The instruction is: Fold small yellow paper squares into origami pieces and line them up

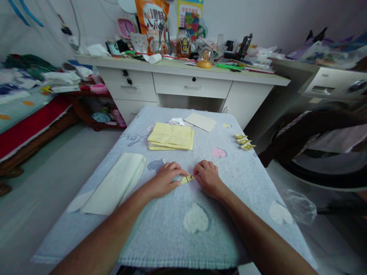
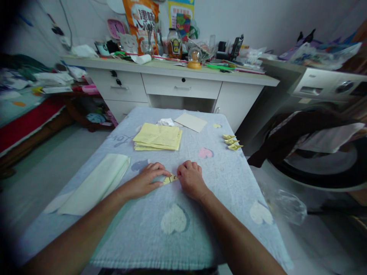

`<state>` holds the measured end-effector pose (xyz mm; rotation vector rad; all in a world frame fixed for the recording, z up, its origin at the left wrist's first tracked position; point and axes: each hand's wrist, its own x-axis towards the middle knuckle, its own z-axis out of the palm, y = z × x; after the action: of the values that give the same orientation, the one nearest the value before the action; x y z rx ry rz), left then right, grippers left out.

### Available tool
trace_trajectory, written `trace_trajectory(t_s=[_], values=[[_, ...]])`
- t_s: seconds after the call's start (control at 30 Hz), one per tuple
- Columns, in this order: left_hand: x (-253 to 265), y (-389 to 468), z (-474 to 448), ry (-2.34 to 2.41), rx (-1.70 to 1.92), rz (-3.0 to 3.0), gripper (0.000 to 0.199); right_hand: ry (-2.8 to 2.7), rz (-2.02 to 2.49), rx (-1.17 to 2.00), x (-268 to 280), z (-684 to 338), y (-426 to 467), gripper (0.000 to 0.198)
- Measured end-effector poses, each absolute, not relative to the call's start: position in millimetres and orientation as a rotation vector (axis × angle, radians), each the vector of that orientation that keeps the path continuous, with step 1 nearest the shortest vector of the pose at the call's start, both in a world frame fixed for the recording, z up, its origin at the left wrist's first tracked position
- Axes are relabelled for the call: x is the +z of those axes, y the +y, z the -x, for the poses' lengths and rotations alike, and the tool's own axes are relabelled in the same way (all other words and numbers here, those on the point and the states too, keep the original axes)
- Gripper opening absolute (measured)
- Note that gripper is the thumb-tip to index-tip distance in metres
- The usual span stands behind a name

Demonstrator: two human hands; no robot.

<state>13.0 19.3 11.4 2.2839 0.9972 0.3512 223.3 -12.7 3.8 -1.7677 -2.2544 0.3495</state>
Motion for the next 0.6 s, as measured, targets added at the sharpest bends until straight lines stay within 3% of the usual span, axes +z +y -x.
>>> trace_trajectory(t_s=[0.2, 0.6], values=[[13, 16, -15, 1.004, 0.372, -2.326, 0.042, -2.182, 1.597, 0.443, 11, -226, -18, 0.009], [5, 13, -26, 1.12, 0.563, -2.337, 0.02, -2.2, 1.422, 0.477, 3, -216, -18, 0.012]])
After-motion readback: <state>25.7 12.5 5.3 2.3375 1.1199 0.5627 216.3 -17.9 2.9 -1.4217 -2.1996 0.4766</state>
